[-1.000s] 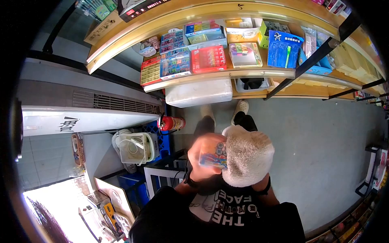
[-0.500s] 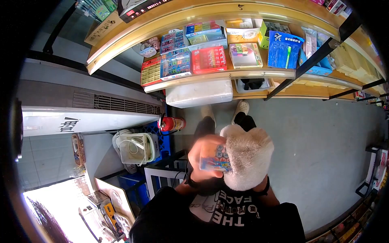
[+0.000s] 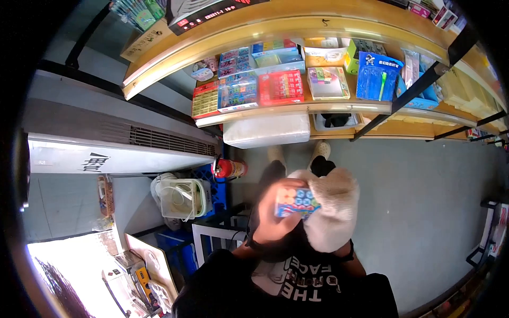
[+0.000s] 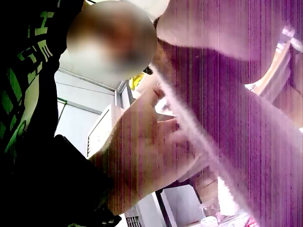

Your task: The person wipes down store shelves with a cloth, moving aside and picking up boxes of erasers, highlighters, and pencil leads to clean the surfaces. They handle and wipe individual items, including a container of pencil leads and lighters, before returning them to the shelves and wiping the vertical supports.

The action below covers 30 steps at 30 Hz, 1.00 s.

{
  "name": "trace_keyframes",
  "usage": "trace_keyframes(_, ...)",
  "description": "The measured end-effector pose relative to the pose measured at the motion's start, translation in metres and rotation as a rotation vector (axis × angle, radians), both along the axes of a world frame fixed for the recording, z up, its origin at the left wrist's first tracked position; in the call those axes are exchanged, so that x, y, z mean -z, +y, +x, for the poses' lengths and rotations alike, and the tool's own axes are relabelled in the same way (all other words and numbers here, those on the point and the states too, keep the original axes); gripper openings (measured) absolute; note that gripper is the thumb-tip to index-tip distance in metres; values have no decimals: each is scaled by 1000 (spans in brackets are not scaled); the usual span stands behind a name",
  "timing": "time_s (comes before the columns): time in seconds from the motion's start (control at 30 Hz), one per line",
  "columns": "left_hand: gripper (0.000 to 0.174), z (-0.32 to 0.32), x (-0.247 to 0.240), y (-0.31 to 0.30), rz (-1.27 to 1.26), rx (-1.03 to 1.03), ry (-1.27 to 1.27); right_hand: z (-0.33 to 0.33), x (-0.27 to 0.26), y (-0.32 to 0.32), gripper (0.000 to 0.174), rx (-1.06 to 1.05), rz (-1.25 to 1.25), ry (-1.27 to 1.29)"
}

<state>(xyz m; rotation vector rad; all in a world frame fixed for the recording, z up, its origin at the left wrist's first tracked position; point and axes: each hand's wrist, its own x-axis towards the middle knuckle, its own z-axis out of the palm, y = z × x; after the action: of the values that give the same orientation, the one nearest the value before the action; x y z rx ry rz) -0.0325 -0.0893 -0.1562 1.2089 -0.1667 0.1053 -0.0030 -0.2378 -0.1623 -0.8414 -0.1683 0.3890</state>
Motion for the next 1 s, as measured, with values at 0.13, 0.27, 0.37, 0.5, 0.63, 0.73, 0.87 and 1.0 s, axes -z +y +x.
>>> trace_keyframes(0.13, 39, 6, 3, 2, -5, 127, 144, 8, 1, 6, 61, 23, -212, -112)
trace_keyframes(0.27, 38, 15, 12, 10, -89, 51, 177, 11, 7, 2, 61, 104, -437, -218)
trace_keyframes(0.37, 38, 26, 25, 30, -173, -27, 238, 12, 16, -11, 61, 253, -642, -291)
trace_keyframes(0.5, 41, 69, 47, 75, -5, -396, 305, 18, 36, -38, 61, 448, -903, -310)
trace_keyframes(0.63, 44, 137, 143, 154, -36, -507, 290, 19, 54, -59, 61, 472, -1058, -292)
trace_keyframes(0.73, 34, 192, 192, 198, 20, -558, 251, 17, 63, -64, 61, 437, -1120, -269)
trace_keyframes(0.87, 27, 246, 210, 247, 620, -620, 336, 14, 69, -66, 61, 381, -1161, -242)
trace_keyframes(1.0, 30, 283, 244, 271, 984, -834, 366, 16, 77, -65, 61, 350, -1181, -215)
